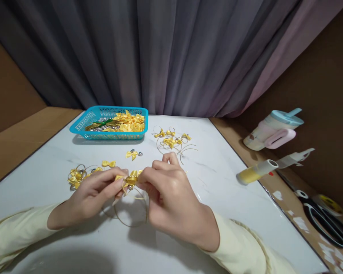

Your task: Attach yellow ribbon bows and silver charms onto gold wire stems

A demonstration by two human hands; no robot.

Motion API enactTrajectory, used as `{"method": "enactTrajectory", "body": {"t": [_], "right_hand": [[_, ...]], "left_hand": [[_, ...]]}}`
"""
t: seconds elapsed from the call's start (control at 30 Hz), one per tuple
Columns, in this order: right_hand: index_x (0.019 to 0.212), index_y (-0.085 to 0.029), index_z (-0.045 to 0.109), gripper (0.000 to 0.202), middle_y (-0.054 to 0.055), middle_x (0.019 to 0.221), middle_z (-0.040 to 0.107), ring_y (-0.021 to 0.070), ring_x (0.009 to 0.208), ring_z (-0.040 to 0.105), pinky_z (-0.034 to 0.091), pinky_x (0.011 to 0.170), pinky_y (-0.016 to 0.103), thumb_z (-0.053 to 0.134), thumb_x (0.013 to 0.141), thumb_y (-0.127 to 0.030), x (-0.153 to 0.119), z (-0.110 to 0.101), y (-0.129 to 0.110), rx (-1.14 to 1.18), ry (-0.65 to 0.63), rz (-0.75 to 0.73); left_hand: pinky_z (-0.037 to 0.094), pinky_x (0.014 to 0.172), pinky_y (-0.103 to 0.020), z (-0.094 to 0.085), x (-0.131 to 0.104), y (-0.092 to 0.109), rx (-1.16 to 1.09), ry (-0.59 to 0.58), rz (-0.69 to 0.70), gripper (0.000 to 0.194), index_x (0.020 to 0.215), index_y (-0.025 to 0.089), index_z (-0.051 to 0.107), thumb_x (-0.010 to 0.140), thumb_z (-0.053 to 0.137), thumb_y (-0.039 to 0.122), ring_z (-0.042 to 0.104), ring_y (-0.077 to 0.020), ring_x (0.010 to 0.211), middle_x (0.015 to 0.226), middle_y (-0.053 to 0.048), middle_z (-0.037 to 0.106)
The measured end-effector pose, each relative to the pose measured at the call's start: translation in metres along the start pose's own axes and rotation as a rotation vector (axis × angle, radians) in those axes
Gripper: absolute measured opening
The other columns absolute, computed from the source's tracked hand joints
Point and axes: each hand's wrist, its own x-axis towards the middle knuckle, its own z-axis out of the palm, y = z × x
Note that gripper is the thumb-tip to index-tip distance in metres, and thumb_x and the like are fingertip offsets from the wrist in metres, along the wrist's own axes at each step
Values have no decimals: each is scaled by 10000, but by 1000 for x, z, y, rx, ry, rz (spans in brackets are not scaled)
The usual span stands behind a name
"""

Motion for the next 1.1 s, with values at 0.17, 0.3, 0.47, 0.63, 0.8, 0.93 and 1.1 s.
{"method": "enactTrajectory", "body": {"t": [0.17, 0.3, 0.47, 0.63, 0.8, 0.93, 1.1], "right_hand": [[627, -160, 539, 184, -30, 530, 552, 91, 494, 388, 318, 617, 282, 501, 757, -36, 3, -2, 0, 131, -10, 94], [632, -172, 581, 184, -15, 563, 616, 114, 554, 509, 378, 624, 269, 552, 811, -142, 6, -5, 1, 308, -97, 272], [648, -161, 577, 168, -18, 553, 611, 111, 551, 556, 419, 584, 242, 559, 815, -164, 9, -4, 5, 503, -149, 388], [646, -157, 596, 173, -14, 578, 624, 114, 592, 554, 407, 627, 256, 571, 817, -165, 9, -1, 9, 435, -122, 311], [642, -160, 608, 179, -14, 584, 629, 115, 585, 527, 390, 643, 270, 573, 818, -156, 8, -2, 12, 322, -91, 242], [646, -159, 606, 185, -7, 591, 640, 118, 585, 526, 392, 645, 276, 562, 826, -160, 8, -1, 11, 313, -78, 224], [631, -164, 602, 191, -6, 595, 644, 121, 592, 535, 392, 651, 281, 567, 818, -155, 8, 0, 11, 308, -64, 231]], "left_hand": [[383, 534, -187, -1, 2, 3, -89, 22, -23, 221, 705, 180, 474, 905, 384, 215, 460, -92, 565, 622, 30, 483], [383, 537, -194, -1, 2, 6, -106, 54, -37, 232, 705, 176, 494, 907, 387, 221, 454, -89, 557, 620, 27, 480], [378, 538, -197, -1, 1, 5, -111, 67, -52, 227, 731, 172, 511, 912, 392, 239, 446, -87, 554, 626, 26, 475], [382, 548, -192, -1, 1, 4, -123, 79, -57, 236, 725, 174, 505, 916, 386, 244, 447, -88, 567, 625, 28, 464], [386, 546, -204, -1, 2, 5, -151, 85, -75, 245, 710, 174, 496, 913, 392, 264, 436, -93, 562, 645, 20, 465], [376, 546, -219, 0, 2, 1, -208, 88, -112, 263, 722, 171, 509, 918, 402, 311, 425, -99, 570, 672, 9, 466], [348, 541, -222, 1, 2, -5, -343, 86, -148, 262, 737, 173, 518, 919, 423, 336, 403, -95, 583, 687, 18, 442]]}}
